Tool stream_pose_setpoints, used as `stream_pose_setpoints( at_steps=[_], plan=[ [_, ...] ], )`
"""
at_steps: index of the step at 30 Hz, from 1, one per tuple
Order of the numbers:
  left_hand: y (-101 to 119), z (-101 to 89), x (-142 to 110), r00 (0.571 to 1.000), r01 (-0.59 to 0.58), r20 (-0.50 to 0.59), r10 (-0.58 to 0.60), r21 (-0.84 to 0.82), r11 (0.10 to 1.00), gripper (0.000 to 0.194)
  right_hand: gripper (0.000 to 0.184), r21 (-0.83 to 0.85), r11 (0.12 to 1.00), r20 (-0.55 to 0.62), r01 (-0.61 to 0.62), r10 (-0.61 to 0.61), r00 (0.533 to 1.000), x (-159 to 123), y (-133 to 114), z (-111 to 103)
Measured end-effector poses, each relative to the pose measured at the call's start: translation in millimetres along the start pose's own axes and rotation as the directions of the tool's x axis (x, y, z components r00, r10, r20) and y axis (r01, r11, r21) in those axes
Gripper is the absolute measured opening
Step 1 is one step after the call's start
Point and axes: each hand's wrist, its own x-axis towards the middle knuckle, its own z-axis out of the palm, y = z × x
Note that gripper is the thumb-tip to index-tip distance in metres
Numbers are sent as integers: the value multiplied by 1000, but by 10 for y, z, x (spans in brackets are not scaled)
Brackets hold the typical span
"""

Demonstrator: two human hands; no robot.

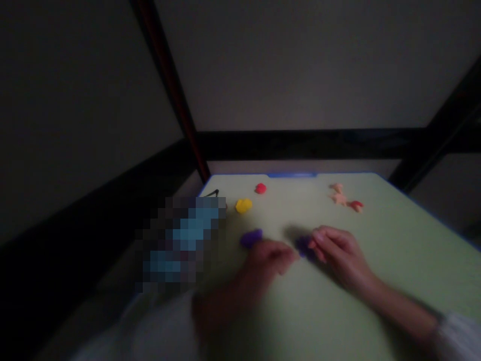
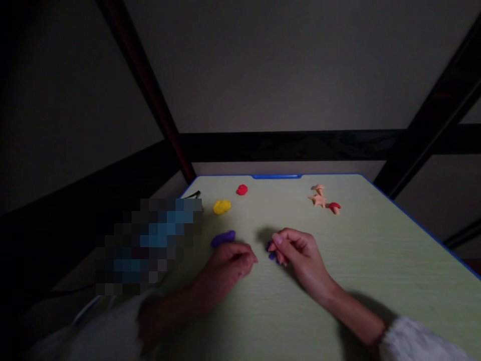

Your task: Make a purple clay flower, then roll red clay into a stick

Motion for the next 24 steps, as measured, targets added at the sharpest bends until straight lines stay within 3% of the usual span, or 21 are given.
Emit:
stream_pose_setpoints(
  at_steps=[4,11,16,24],
  plan=[
    [-32,-12,-6,999,-30,26,31,-54,998,15,32,-6,1000,-12,17,-17,1000,6,-11,-9],
    [-14,14,-7,999,-20,31,28,-235,972,20,32,-15,1000,-9,23,-24,1000,-2,-29,-14],
    [64,58,-21,998,50,-6,-55,-327,944,26,31,-2,1000,6,11,-11,1000,2,-19,-14],
    [-31,-19,-25,1000,-1,-27,-2,-111,994,19,31,-26,1000,20,-9,9,1000,-2,-20,-2]
  ],
)
